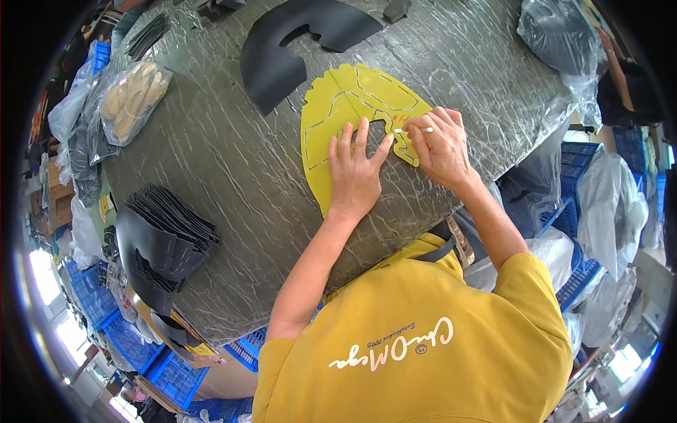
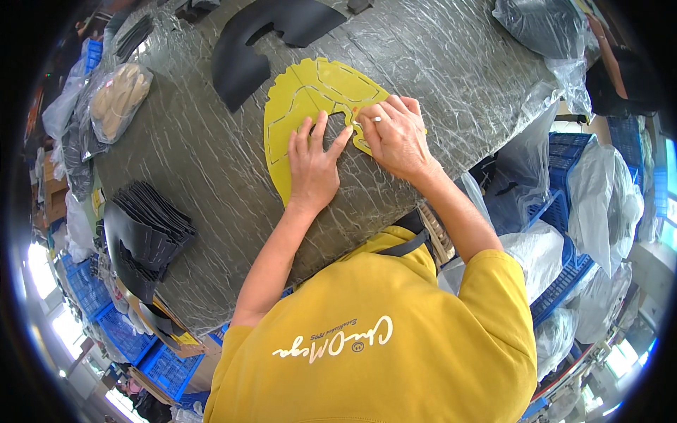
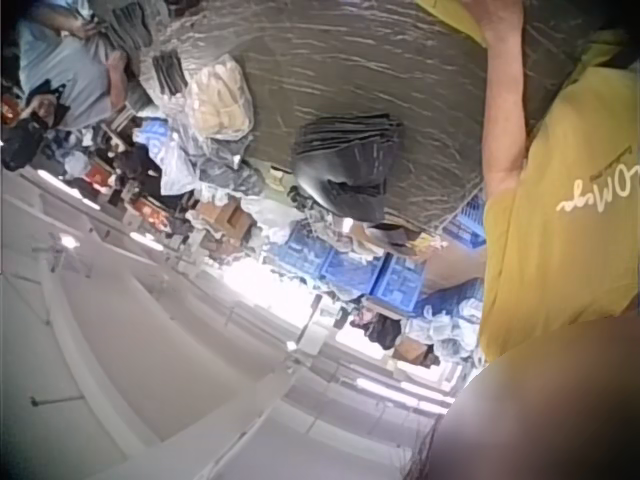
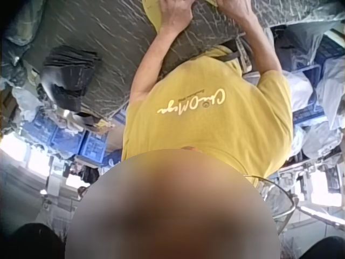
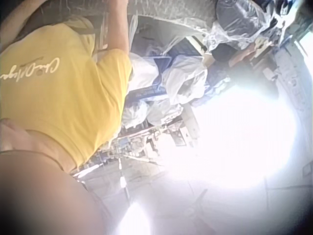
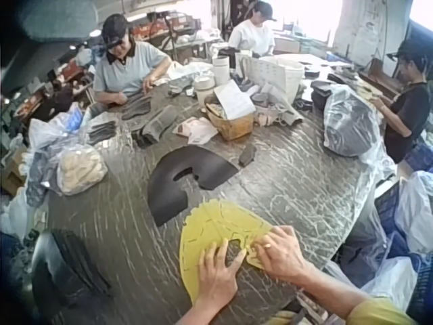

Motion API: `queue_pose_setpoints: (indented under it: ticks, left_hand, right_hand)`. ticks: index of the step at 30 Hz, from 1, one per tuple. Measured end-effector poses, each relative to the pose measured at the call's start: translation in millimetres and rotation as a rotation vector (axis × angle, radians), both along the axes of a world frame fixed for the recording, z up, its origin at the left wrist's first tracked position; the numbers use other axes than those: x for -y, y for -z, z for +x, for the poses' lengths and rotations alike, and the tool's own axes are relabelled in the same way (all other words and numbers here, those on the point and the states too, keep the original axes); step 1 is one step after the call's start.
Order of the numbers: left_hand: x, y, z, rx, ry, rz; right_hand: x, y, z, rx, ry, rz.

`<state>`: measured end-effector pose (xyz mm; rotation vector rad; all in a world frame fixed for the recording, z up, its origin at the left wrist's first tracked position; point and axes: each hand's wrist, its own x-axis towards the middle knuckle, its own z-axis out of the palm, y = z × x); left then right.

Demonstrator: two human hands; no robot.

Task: Trace a shoe pattern onto pieces of black leather material using a stencil and a marking pen.

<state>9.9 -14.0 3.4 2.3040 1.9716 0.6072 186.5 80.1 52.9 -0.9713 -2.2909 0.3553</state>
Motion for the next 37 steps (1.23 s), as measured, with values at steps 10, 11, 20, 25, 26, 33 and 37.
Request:
queue_pose_setpoints:
  ticks: [10,11,20,25,26,33,37]
  left_hand:
    - [0.9,0.0,1.3,0.001,-0.015,0.011]
    - [0.8,0.3,1.5,0.003,-0.014,0.01]
    - [1.0,2.3,0.9,-0.003,0.009,-0.002]
    - [0.9,0.8,2.0,-0.004,0.01,-0.013]
    - [1.0,0.9,1.9,-0.004,0.01,-0.013]
    - [1.1,1.5,1.9,0.005,0.01,-0.012]
    - [1.3,2.1,1.6,0.001,0.012,-0.012]
  right_hand:
    - [6.0,3.0,8.5,-0.001,0.051,-0.001]
    - [7.0,2.7,9.8,0.001,0.052,-0.002]
    - [21.6,0.4,18.8,-0.003,0.052,-0.004]
    - [25.3,-3.2,21.1,-0.028,0.067,0.006]
    - [25.8,-3.6,21.4,-0.028,0.067,0.005]
    - [26.8,-4.7,20.7,-0.015,0.041,-0.003]
    - [26.7,-1.4,16.2,-0.045,0.036,-0.031]
